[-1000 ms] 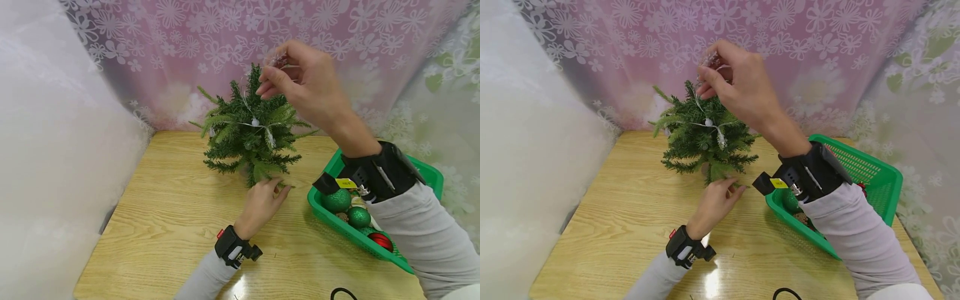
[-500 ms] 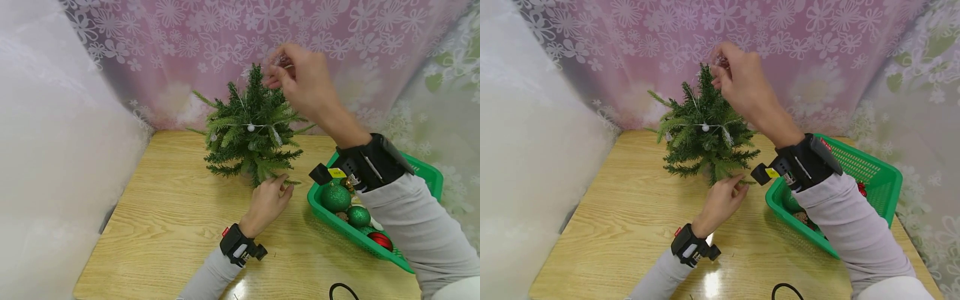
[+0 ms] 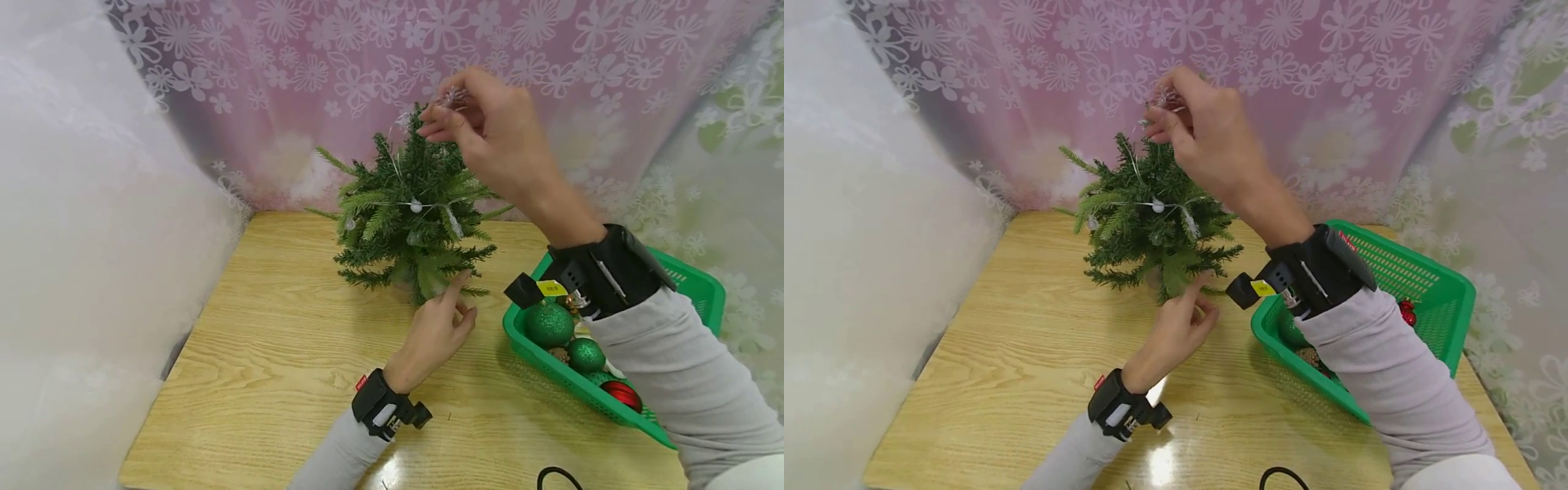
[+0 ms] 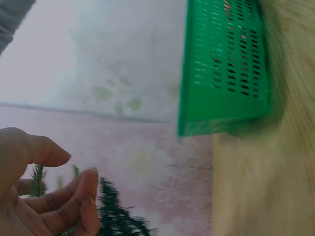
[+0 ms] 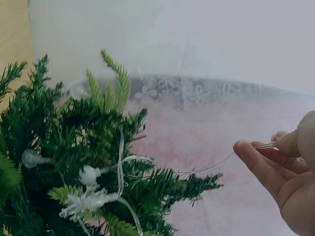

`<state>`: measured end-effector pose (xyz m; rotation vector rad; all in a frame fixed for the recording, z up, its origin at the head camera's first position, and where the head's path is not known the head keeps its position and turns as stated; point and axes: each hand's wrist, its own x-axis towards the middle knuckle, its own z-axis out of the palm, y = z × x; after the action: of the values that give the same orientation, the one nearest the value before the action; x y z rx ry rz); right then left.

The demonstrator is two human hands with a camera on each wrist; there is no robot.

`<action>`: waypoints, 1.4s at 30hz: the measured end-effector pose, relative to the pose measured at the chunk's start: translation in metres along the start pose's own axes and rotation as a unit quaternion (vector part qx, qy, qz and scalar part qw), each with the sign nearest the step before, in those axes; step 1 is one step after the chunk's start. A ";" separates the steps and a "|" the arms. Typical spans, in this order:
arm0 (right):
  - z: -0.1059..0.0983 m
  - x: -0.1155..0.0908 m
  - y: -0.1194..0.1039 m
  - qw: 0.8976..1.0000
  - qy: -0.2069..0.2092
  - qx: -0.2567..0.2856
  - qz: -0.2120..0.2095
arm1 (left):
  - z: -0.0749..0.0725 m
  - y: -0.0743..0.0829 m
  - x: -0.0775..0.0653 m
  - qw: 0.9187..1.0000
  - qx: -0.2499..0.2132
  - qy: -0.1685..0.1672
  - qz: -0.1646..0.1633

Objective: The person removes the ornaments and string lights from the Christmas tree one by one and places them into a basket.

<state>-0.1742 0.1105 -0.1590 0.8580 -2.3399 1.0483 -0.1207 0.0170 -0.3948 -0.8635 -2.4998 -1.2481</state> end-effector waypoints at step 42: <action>0.008 -0.005 -0.002 0.989 0.046 0.083 -0.112 | -0.220 -0.065 0.087 0.964 0.255 0.072 -0.008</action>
<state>-0.1701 0.1050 -0.1654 1.0812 -2.0466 1.1714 -0.2430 -0.1507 -0.2644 -0.5974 -2.5269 -0.5864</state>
